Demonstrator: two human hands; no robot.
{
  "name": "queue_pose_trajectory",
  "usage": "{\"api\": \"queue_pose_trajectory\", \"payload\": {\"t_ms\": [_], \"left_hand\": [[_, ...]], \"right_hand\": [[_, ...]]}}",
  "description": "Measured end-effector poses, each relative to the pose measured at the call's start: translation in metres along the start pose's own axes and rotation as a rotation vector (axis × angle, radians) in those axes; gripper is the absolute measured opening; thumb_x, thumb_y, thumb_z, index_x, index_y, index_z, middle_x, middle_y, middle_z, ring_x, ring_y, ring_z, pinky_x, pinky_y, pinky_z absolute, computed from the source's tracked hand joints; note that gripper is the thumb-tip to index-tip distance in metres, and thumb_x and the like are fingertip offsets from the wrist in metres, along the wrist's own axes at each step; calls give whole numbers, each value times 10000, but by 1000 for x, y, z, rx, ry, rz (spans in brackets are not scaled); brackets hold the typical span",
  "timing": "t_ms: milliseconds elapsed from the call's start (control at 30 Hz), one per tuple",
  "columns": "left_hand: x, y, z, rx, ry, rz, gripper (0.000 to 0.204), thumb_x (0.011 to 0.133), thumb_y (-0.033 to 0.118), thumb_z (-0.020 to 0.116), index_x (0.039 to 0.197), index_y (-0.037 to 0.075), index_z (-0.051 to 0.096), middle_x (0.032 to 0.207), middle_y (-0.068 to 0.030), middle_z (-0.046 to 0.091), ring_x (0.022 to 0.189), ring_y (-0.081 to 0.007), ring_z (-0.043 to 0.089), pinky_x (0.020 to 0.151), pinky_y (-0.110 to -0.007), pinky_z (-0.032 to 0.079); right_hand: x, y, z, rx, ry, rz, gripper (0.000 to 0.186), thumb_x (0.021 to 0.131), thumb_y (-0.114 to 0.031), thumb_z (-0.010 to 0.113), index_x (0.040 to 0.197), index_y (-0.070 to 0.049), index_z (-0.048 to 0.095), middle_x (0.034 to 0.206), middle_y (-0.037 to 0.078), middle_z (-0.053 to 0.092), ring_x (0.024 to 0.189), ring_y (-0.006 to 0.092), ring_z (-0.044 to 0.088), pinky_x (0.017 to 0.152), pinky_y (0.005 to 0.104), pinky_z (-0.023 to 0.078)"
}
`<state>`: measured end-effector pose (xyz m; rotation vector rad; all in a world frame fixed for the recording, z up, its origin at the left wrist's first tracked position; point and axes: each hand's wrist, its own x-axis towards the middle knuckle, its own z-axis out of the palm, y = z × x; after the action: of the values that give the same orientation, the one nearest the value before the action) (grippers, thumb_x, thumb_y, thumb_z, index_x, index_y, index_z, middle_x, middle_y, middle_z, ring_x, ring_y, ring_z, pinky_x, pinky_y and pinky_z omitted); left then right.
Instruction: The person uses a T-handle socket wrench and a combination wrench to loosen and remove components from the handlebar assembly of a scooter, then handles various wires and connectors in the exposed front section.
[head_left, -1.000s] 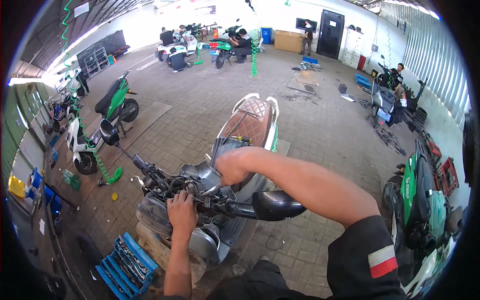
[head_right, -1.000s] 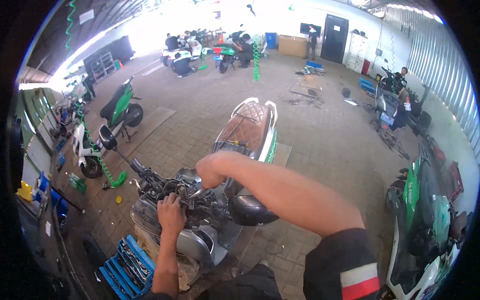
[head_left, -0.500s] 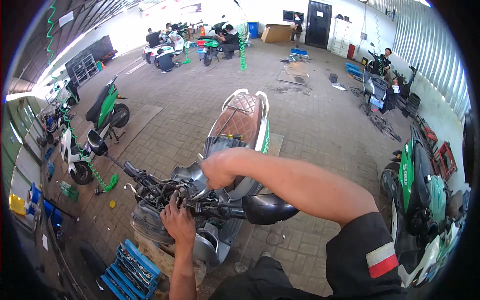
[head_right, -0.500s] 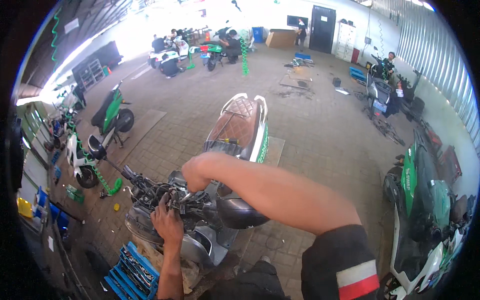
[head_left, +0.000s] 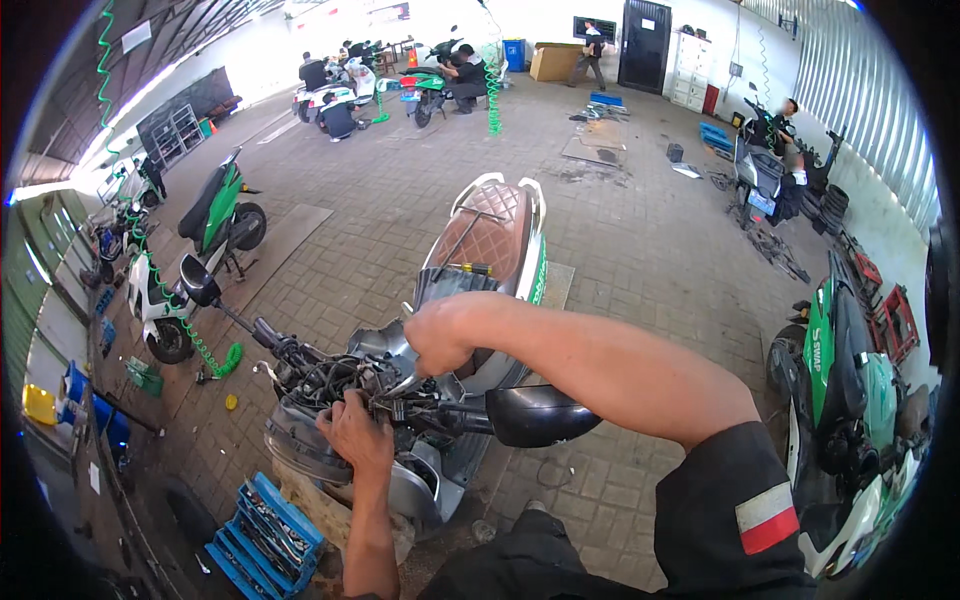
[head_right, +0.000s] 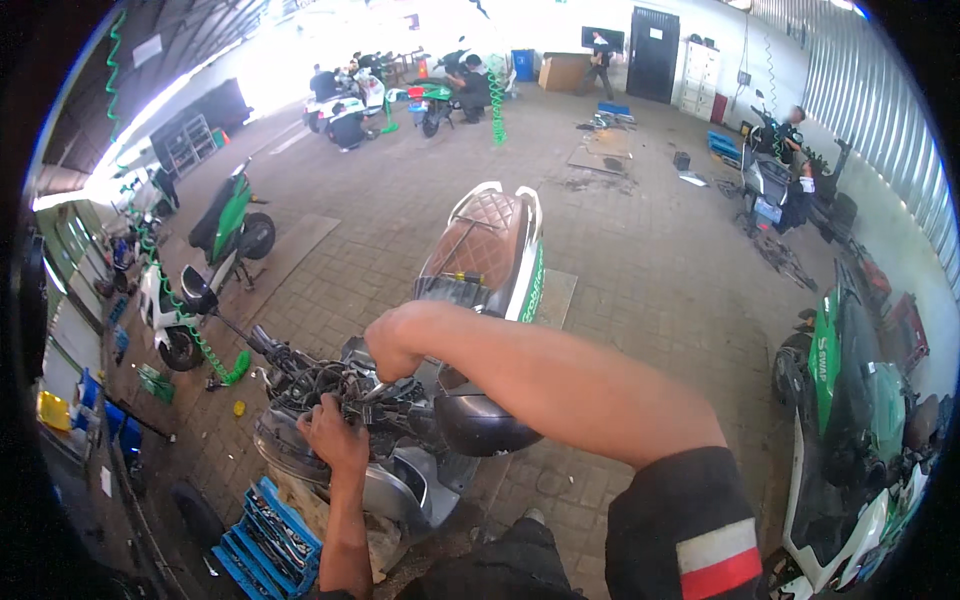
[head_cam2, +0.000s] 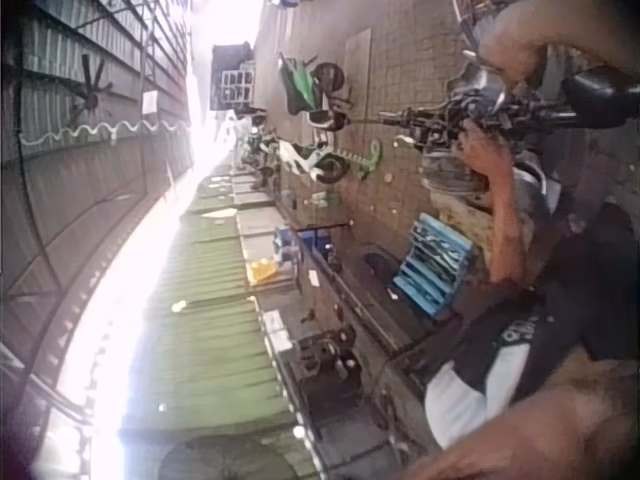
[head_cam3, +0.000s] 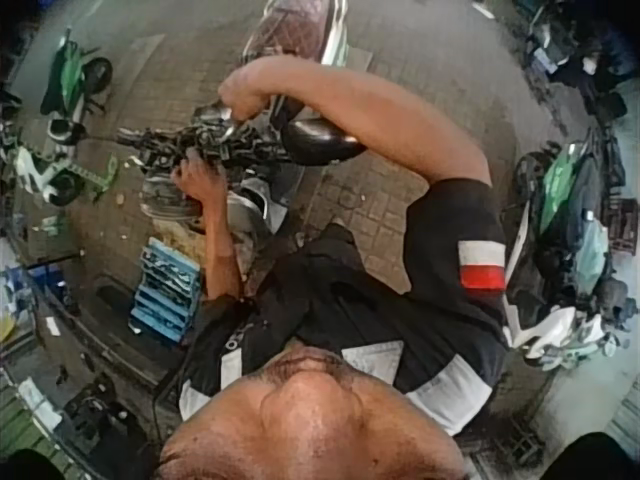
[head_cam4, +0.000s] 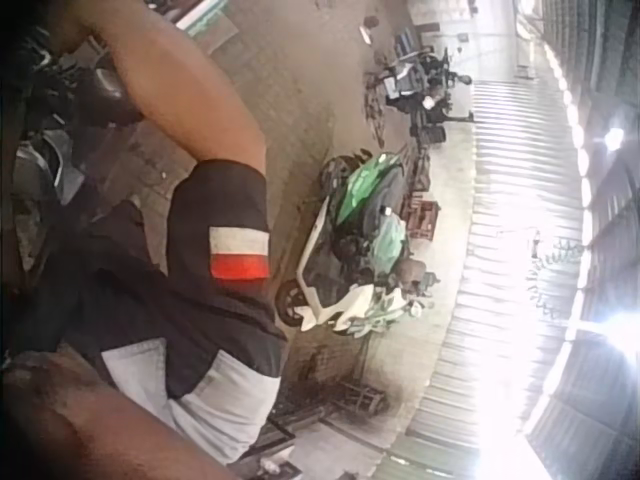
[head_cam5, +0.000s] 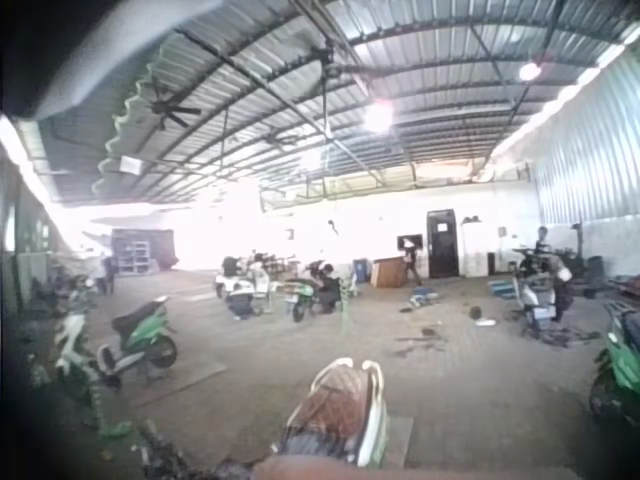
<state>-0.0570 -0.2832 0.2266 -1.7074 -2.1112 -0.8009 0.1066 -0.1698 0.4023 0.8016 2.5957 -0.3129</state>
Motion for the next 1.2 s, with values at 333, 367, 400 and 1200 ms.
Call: {"api": "queue_pose_trajectory", "payload": {"t_ms": [333, 367, 400, 1200], "left_hand": [[6, -28, 4, -10, -129, 190, 437, 678, 112, 790, 1097, 123, 668, 979, -75, 663, 969, -273, 609, 911, -440, 389], [4, -31, 4, -12, -144, 219, 408, 685, 105, 776, 1081, 116, 681, 980, -76, 656, 968, -276, 606, 908, -440, 393], [3, -31, 5, -9, -147, 219, 408, 685, 105, 776, 1081, 116, 681, 980, -76, 656, 968, -276, 606, 908, -440, 393], [-3, -7, 7, 24, 36, 34, 390, 671, 96, 799, 978, 65, 560, 893, -134, 664, 926, -339, 616, 970, -487, 383]], "right_hand": [[1, 3, 3, -14, 25, -30, 432, 888, -366, 619, 976, 40, 738, 1034, 238, 714, 998, 376, 684, 871, 456, 533], [3, 3, 4, -11, 24, -32, 432, 888, -366, 619, 976, 40, 738, 1034, 238, 714, 998, 376, 684, 871, 456, 533], [4, 4, 5, -10, 14, -27, 435, 889, -370, 621, 977, 40, 738, 1039, 237, 713, 1002, 377, 683, 871, 456, 534], [15, 6, 12, 30, -9, 11, 480, 887, -406, 641, 1065, 32, 726, 1125, 216, 703, 1071, 370, 663, 907, 454, 527]]}}
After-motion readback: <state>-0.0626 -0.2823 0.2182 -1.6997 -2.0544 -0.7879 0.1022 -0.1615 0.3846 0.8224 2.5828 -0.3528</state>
